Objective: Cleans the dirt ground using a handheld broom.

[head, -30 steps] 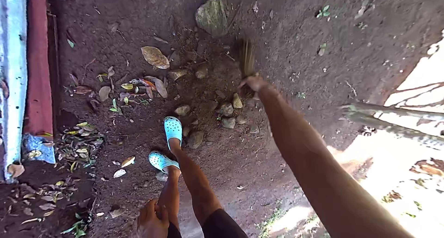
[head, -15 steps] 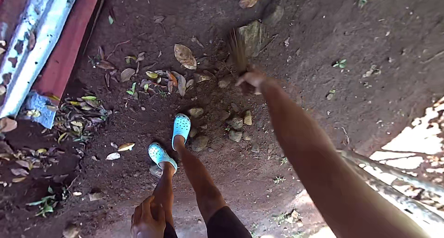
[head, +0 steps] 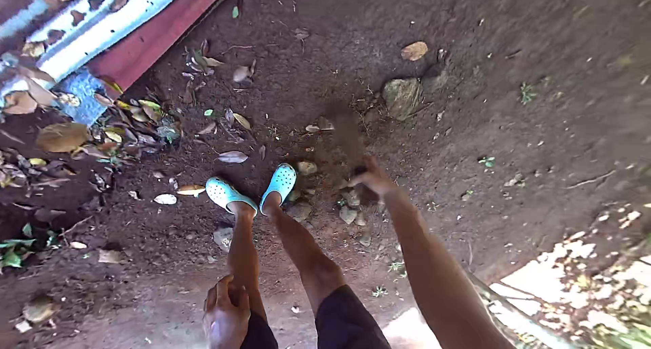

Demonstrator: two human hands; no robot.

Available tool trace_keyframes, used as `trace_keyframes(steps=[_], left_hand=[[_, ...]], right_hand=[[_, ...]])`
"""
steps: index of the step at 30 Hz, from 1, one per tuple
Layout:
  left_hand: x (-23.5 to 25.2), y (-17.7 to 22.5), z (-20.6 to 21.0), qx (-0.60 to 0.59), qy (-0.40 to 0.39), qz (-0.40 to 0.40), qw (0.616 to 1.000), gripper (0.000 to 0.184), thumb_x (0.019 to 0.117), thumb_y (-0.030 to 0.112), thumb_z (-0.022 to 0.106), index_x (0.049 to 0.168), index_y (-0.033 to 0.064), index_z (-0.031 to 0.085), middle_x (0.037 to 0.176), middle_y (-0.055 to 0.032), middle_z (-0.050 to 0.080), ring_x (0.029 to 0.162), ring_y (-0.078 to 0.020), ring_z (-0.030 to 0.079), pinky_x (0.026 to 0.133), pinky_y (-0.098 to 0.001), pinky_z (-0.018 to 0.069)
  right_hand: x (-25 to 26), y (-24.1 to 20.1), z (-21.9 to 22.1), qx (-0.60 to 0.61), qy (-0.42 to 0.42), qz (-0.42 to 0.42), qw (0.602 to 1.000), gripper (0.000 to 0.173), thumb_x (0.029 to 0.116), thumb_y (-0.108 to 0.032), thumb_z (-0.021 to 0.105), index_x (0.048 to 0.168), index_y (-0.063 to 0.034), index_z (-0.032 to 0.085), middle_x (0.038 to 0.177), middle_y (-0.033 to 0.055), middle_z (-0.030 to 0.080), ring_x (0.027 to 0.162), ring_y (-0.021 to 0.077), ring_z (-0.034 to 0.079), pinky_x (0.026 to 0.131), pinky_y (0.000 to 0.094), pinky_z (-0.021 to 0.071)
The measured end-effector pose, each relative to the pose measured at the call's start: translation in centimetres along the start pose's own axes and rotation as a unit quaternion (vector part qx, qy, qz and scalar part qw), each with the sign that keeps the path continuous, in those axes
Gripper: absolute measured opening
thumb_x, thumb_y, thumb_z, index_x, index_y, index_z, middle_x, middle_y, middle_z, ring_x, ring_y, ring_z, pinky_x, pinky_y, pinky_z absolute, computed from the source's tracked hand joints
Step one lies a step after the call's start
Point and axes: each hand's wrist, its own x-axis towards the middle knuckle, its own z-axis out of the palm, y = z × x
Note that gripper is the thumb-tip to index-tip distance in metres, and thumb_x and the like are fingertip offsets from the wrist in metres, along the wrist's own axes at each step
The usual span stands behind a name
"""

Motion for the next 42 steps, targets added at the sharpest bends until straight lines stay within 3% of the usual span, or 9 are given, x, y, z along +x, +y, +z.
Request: trace_keyframes(steps=[4,11,14,18,22,27,32,36,42], left_hand=[[0.4,-1.8,-1.3,-0.016,0.017,0.006,1.0,0.042,0.0859,0.034,0.062,0.118,0.0075,0.069,0.095,-0.0088,0.072,0.092,-0.0301,0.069,0.079,-0.0543,0.0566],[1.1,-4.5,-1.9,-0.06,0.032,0.014,0.998,0.043,0.0853,0.036,0.059,0.116,0.0078,0.069,0.093,-0.0066,0.071,0.089,-0.0264,0.069,0.077,-0.0487,0.0573],[1.1,-5.3,-2.1,-0.073,0.024,0.015,0.997,0.044,0.0866,0.037,0.058,0.116,0.0077,0.069,0.095,-0.0093,0.071,0.091,-0.0284,0.069,0.079,-0.0497,0.0571],[1.2,-6.5,-1.8,-0.075,0.043,0.01,0.996,0.041,0.0861,0.036,0.058,0.115,0.0089,0.07,0.095,-0.0078,0.072,0.091,-0.0265,0.069,0.08,-0.0477,0.0576],[1.2,-6.8,-1.3,-0.069,0.044,0.008,0.997,0.041,0.0859,0.038,0.057,0.114,0.0112,0.07,0.094,-0.0043,0.071,0.091,-0.0231,0.069,0.079,-0.0434,0.0577],[1.3,-6.7,-1.3,-0.097,0.041,0.005,0.994,0.041,0.0858,0.037,0.056,0.115,0.0114,0.07,0.093,-0.0039,0.071,0.092,-0.0234,0.069,0.079,-0.0442,0.0574],[1.9,-6.6,-1.8,-0.106,0.054,0.008,0.993,0.04,0.0865,0.036,0.055,0.114,0.0113,0.071,0.093,-0.0042,0.071,0.091,-0.0243,0.069,0.079,-0.0436,0.0572],[2.5,-7.1,-2.4,-0.111,0.072,0.002,0.991,0.037,0.087,0.034,0.056,0.113,0.0114,0.071,0.091,-0.0025,0.071,0.089,-0.0214,0.068,0.079,-0.0416,0.0569],[3.2,-8.1,-3.4,-0.137,0.079,-0.025,0.987,0.039,0.0858,0.036,0.059,0.114,0.0109,0.07,0.093,-0.0023,0.071,0.09,-0.0202,0.068,0.079,-0.0408,0.0575]], right_hand=[[6.0,1.0,-1.4,0.104,0.033,0.074,0.991,0.015,0.0946,-0.014,0.059,0.107,-0.0057,0.057,0.071,0.0059,0.061,0.055,0.0158,0.06,0.052,0.0326,0.0551],[-5.5,1.5,-1.7,-0.047,-0.205,0.035,0.977,0.106,0.0748,-0.018,0.076,0.158,-0.0376,0.014,0.079,0.0068,0.061,0.048,0.0178,0.059,0.042,0.0357,0.0545],[-4.4,0.7,1.5,-0.038,-0.015,0.065,0.997,0.084,0.0867,-0.008,0.067,0.156,-0.0261,0.024,0.08,0.0089,0.059,0.056,0.0192,0.059,0.051,0.038,0.0558],[5.7,-0.4,16.6,0.122,0.007,0.064,0.99,0.008,0.0971,-0.013,0.053,0.101,-0.0066,0.053,0.073,0.0037,0.057,0.059,0.0142,0.057,0.057,0.0323,0.0532],[6.7,0.4,35.2,0.131,-0.159,0.07,0.976,0.05,0.0768,-0.011,0.071,0.122,-0.0138,0.05,0.081,0.0091,0.061,0.062,0.0203,0.06,0.056,0.0413,0.0544],[-2.8,-2.7,27.7,-0.058,-0.253,0.033,0.965,0.094,0.0834,-0.01,0.069,0.159,-0.0378,0.021,0.079,0.0083,0.059,0.055,0.0179,0.057,0.051,0.0361,0.0533],[-3.0,-1.7,21.1,-0.026,-0.037,0.042,0.998,0.091,0.0812,-0.002,0.068,0.156,-0.0227,0.02,0.089,0.0149,0.061,0.057,0.0242,0.063,0.052,0.0421,0.059],[2.2,1.0,37.1,0.114,-0.105,0.08,0.985,0.011,0.0893,-0.005,0.058,0.1,-0.0055,0.055,0.074,0.0054,0.058,0.061,0.015,0.056,0.057,0.0342,0.0516],[-0.8,-2.0,47.8,0.057,-0.307,0.072,0.947,0.047,0.0851,-0.009,0.065,0.129,-0.0158,0.049,0.074,0.0067,0.059,0.055,0.0167,0.058,0.051,0.034,0.0535]])
